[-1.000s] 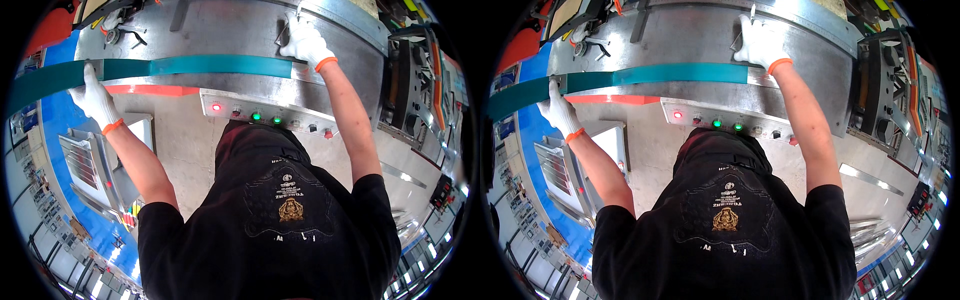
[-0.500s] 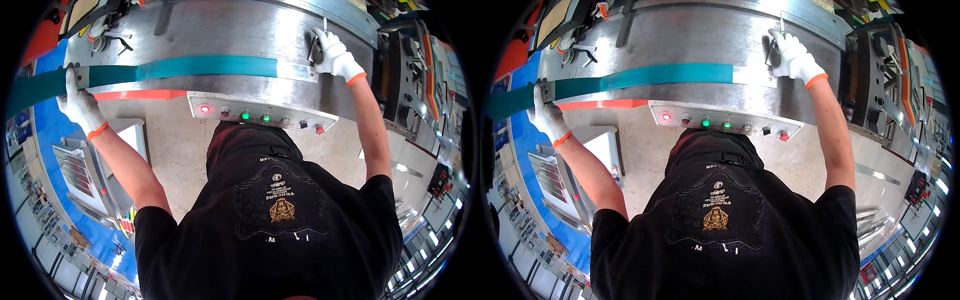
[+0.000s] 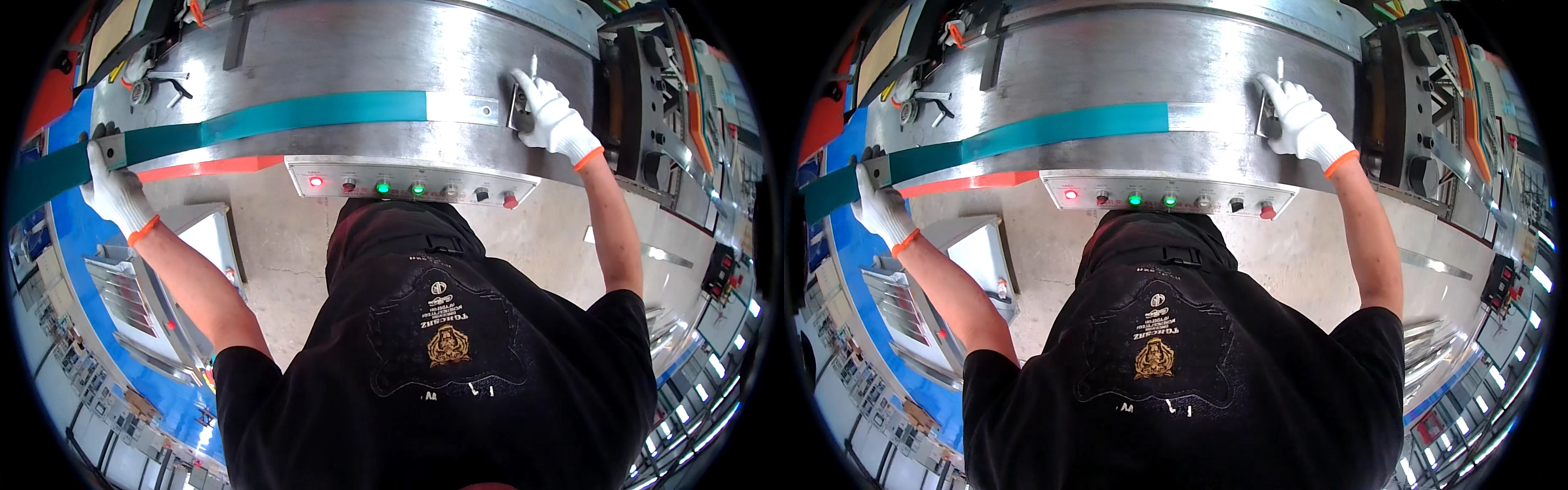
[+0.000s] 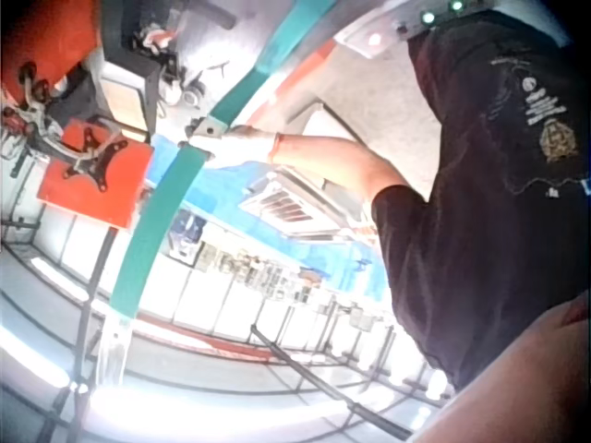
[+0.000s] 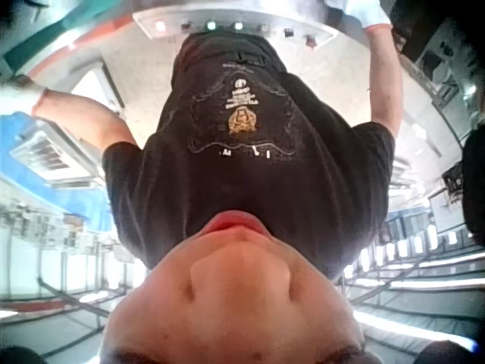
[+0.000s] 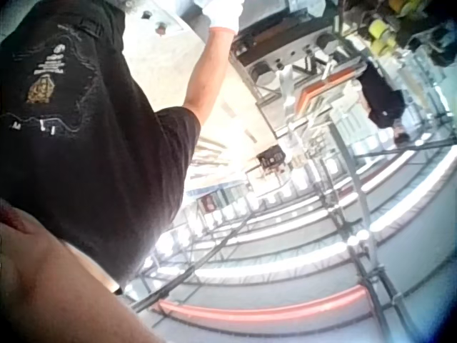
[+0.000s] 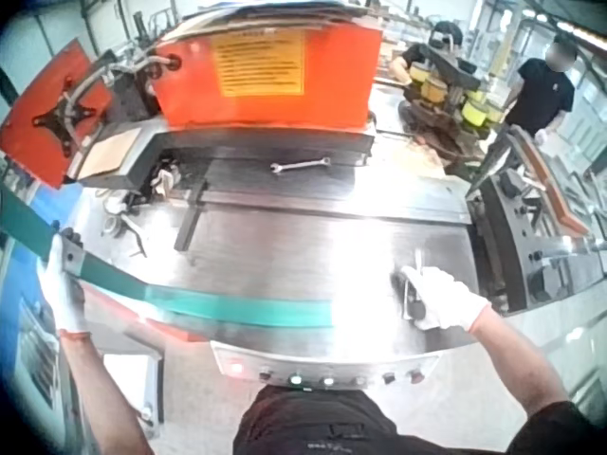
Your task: The person places colored metal strips into a bending machine, marks them with a pen, and bends them using the machine. The person repeats this process with multiple strips of different colors.
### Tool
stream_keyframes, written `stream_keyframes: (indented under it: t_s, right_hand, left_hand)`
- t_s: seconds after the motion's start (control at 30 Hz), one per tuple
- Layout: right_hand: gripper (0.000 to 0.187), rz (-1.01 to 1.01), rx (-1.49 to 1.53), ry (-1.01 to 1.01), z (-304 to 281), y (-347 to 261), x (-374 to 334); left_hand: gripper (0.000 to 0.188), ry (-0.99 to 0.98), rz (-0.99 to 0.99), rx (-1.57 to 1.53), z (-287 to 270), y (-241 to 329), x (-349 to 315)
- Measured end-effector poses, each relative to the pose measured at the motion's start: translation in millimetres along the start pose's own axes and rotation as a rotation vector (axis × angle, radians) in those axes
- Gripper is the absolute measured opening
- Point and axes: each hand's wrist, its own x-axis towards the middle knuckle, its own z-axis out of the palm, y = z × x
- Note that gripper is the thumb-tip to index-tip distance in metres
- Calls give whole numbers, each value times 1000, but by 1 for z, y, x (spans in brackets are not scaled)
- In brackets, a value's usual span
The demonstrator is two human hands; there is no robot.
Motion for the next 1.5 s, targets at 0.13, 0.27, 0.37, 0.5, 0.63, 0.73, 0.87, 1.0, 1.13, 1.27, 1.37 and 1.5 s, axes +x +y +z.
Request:
stream_keyframes:
  t_s: [0.13, 0.27, 0.37, 0.5, 0.63, 0.73, 0.87, 1.0, 1.13, 1.27, 1.37, 1.5]
  right_hand:
    - [108, 74, 20, -58, -3, -11, -3]
    - [104, 23, 38, 76, 5, -17, -18]
    - [96, -73, 71, 209, 12, -25, -25]
    - [92, -89, 133, 182, 24, -38, -15]
    - [93, -92, 213, 112, 17, -61, 2]
    - [95, -105, 251, 140, 21, -62, 5]
    - [102, 176, 665, 546, 47, -47, -24]
    - [64, 704, 812, 806, 65, -84, -28]
    - [56, 756, 534, 751, 65, -114, -5]
    - [55, 795, 763, 799, 68, -108, 1]
    - [55, 808, 717, 836, 64, -114, 3]
    - [56, 801, 791, 809, 62, -112, 4]
  left_hand:
    - [40, 85, -38, 70, -9, -13, -2]
    - [44, 17, -101, 68, -15, -20, -8]
    - [43, -33, -159, 63, -13, -14, -12]
    - [42, -34, -147, 109, -12, -13, -12]
    - [41, -51, -146, 118, -9, -15, -10]
    - [39, -27, -135, 153, -19, -25, -6]
    - [39, 6, -180, 223, -36, -48, -17]
    - [42, 57, -244, 219, -32, -52, -32]
    - [57, 176, -220, 487, -13, -46, -44]
    - [96, -179, -280, 1623, 20, -12, -69]
    - [86, -506, -39, 1331, 91, -16, -159]
    - [106, -1188, 550, 756, 216, -64, -264]
